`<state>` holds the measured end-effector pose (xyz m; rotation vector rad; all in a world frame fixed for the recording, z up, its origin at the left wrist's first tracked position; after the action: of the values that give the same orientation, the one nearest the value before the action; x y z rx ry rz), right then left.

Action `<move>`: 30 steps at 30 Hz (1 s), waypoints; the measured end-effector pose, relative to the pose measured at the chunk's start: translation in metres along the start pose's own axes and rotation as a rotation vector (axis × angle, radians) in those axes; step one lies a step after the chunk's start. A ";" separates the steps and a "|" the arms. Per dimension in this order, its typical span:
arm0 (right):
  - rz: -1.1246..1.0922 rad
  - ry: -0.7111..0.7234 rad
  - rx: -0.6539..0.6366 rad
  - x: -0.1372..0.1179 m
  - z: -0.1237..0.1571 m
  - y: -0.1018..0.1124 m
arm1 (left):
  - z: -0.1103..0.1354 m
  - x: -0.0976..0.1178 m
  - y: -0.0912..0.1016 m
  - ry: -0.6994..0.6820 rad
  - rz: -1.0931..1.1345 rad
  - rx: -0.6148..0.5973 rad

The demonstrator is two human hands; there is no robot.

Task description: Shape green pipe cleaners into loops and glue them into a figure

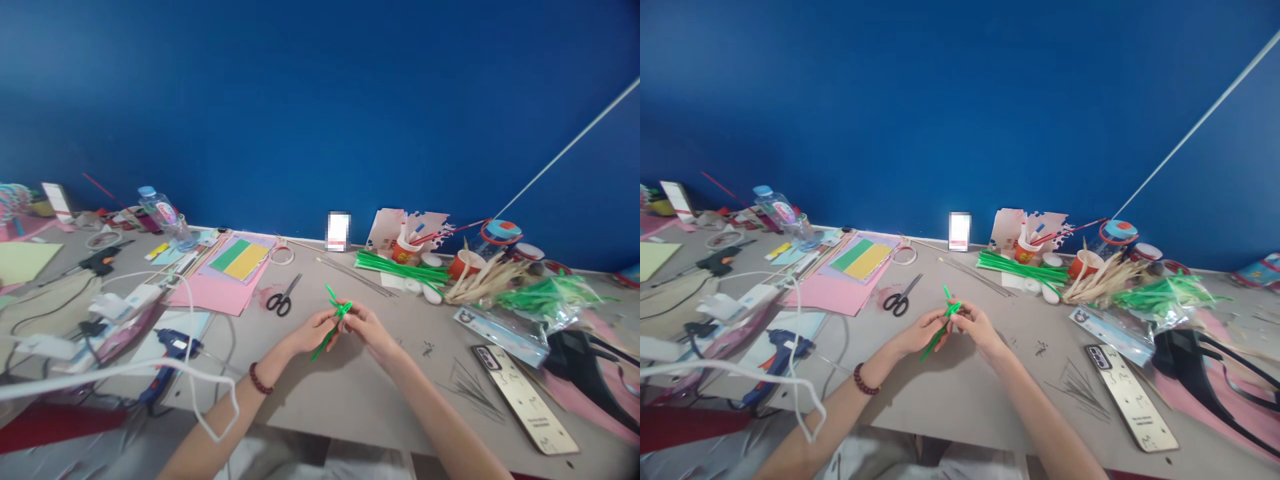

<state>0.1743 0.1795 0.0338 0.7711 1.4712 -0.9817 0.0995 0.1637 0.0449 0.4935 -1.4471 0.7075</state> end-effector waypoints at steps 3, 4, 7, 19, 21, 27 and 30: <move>-0.131 -0.038 -0.096 -0.004 0.004 -0.013 | 0.000 -0.001 -0.003 -0.003 0.053 -0.021; -0.163 -0.029 -0.111 -0.006 0.005 -0.016 | 0.000 0.000 -0.003 -0.013 0.062 -0.024; -0.214 0.037 -0.124 -0.015 0.005 -0.020 | 0.001 0.003 -0.004 -0.018 0.079 -0.028; -0.165 0.180 0.309 -0.016 0.006 0.047 | 0.002 0.003 0.003 0.003 -0.130 0.052; -0.136 0.194 0.417 -0.018 0.010 0.062 | 0.003 0.011 0.007 -0.050 -0.306 0.102; 0.010 0.231 0.521 -0.032 0.020 0.069 | 0.006 0.023 0.010 -0.116 -0.523 0.159; 0.052 0.239 0.529 -0.037 0.022 0.067 | 0.006 0.022 0.010 -0.124 -0.498 0.153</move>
<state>0.2488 0.1912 0.0600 1.3392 1.3934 -1.2941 0.0879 0.1702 0.0661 0.9902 -1.3135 0.3919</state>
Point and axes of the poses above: each hand's wrist, its own z-axis away from the middle knuckle, its own y-axis out of the back of the hand, x = y × z, the point moved 10 cm from there along -z, towards the middle knuckle, and after that the axes turned 9 degrees about -x, right-handed, at the moved point
